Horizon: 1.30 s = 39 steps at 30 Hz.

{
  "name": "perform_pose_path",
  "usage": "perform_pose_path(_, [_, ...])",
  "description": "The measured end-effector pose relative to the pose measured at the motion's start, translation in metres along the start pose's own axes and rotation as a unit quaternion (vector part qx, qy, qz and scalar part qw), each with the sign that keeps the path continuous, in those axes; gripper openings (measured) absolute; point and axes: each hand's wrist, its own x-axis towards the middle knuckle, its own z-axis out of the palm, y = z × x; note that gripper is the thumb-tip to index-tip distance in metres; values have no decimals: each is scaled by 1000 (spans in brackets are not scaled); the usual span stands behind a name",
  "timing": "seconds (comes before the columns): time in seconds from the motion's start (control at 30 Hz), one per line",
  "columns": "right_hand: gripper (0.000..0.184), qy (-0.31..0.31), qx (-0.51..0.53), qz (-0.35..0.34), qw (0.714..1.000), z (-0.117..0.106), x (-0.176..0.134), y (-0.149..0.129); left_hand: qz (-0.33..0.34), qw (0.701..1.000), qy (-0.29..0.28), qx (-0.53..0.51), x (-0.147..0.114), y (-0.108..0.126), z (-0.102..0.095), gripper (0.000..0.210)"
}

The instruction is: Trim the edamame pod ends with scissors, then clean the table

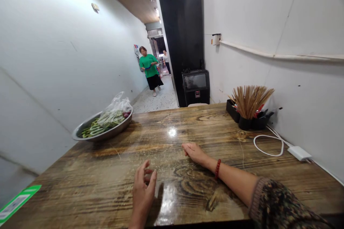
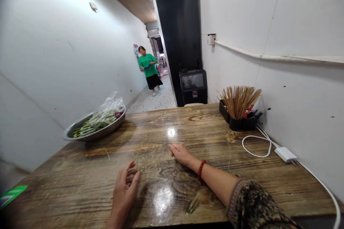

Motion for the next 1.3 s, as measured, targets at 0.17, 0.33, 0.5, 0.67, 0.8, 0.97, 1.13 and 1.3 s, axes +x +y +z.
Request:
perform_pose_path(0.17, [40, -37, 73, 54, 995, 1, 5, -13, 1, 1000, 5, -28, 1, -5, 5, 75])
perform_pose_path(0.33, [50, -66, 164, 102, 979, 0, 11, -35, -53, 995, -17, -78, 1, -5, 6, 83])
perform_pose_path(0.5, [44, -65, 209, 117, 969, -6, 18, -47, -78, 993, -10, -88, 1, -5, 5, 77])
perform_pose_path(0.67, [38, -59, 207, 138, 967, -4, 23, -35, -101, 986, 22, -127, 1, -8, 2, 69])
perform_pose_path(0.8, [39, -56, 190, 167, 966, -2, 23, -19, -126, 978, 36, -165, -1, -6, 0, 67])
perform_pose_path(0.97, [39, -53, 173, 178, 967, -1, 20, -9, -141, 974, 48, -171, -2, -4, -2, 66])
perform_pose_path(1.13, [41, -52, 170, 178, 968, -2, 19, -9, -142, 973, 54, -176, -1, -3, -2, 66])
perform_pose_path(1.3, [40, -52, 171, 179, 968, -2, 18, -9, -146, 972, 60, -177, -2, -3, -1, 66])
